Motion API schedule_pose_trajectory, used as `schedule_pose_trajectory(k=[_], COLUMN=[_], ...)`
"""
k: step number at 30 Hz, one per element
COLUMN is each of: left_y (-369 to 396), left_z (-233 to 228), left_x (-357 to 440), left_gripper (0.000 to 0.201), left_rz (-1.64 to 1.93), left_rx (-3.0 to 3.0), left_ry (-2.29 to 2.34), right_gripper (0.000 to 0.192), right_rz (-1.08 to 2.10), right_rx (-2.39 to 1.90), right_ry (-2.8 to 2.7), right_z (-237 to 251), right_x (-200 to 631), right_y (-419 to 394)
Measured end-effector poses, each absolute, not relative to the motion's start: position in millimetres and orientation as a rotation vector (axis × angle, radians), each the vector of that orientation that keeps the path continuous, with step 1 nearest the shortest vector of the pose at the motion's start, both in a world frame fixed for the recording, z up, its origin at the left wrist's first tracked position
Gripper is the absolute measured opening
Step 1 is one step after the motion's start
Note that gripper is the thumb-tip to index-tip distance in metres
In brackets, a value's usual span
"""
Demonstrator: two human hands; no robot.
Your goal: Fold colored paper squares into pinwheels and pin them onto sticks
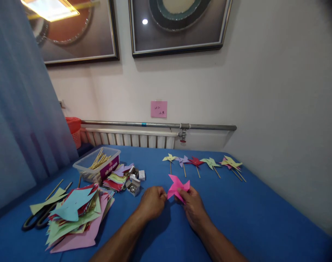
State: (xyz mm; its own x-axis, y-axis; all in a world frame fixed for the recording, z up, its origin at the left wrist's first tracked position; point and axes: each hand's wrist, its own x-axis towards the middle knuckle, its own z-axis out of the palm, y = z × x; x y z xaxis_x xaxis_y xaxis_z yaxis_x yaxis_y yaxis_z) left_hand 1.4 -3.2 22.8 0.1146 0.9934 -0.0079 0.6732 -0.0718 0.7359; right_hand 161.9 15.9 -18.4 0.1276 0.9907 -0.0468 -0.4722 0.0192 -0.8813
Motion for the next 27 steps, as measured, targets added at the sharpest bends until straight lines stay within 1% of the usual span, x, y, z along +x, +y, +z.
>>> schedule_pose_trajectory(k=[6,16,27], left_y=[-0.6,-2.3,-1.4], left_z=[16.4,18.5,16.4], left_x=[2.6,3.4,3.3], left_gripper=[0.019,0.020,0.020], left_rz=[0.756,0.753,0.756], left_rx=[1.790,1.791,1.811], left_ry=[1.575,1.576,1.578], right_gripper=[0.028,0.024,0.029], right_rz=[1.362,1.349,1.359], right_rx=[-0.922,-0.928,-0.928], right_ry=[-0.730,-0.749,-0.711], right_z=[-15.2,-14.4,-14.2], right_x=[164.3,165.9,165.6], right_y=[13.7,12.0,13.8])
